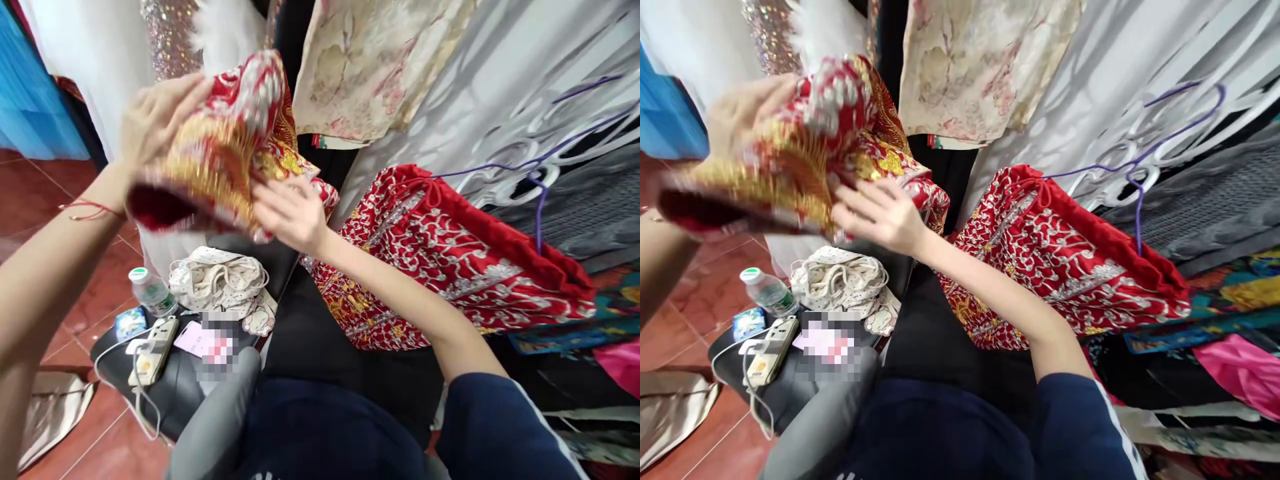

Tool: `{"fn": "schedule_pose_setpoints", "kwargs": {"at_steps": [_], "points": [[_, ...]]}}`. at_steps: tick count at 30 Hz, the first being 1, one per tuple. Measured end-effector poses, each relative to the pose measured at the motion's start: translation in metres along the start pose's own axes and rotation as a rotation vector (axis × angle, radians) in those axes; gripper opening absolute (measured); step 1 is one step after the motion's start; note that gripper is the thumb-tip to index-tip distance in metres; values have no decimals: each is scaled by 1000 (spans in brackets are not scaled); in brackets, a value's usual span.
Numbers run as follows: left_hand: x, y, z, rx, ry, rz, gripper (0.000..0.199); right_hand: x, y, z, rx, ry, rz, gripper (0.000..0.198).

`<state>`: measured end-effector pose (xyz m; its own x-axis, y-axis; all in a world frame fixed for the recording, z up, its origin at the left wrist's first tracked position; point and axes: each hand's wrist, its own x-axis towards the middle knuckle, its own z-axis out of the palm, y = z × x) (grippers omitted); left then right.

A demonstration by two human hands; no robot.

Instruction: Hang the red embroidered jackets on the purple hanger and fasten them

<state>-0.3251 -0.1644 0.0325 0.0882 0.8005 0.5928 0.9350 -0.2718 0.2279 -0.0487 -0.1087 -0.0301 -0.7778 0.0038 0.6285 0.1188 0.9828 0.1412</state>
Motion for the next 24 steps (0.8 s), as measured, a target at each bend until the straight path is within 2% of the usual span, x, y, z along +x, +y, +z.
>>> {"fn": "schedule_pose_setpoints", "kwargs": {"at_steps": [2, 5, 8, 11, 14, 17, 20, 24], "points": [[-28, -14, -1, -77, -131, -4, 57, -12, -16, 21, 3, -152, -103, 29], [-58, -28, 20, -259, -276, -28, 40, -32, -17, 55, 7, -326, -147, 27], [-71, -32, 56, -316, -271, -32, 41, -45, -4, 81, -47, -417, -88, 29], [-77, -33, 82, -297, -276, 11, 41, -52, 3, 91, -108, -423, -62, 30], [-78, -32, 83, -260, -287, 22, 36, -58, -2, 85, -121, -405, -64, 28], [-72, -21, 70, -224, -203, -49, 32, -69, -14, 72, -144, -393, -103, 26], [-59, 4, 57, -163, -72, -80, 32, -88, -26, 56, -144, -377, -193, 27], [-35, 55, 54, 7, 53, 37, 33, -121, -29, 26, -88, -344, -246, 24]]}}
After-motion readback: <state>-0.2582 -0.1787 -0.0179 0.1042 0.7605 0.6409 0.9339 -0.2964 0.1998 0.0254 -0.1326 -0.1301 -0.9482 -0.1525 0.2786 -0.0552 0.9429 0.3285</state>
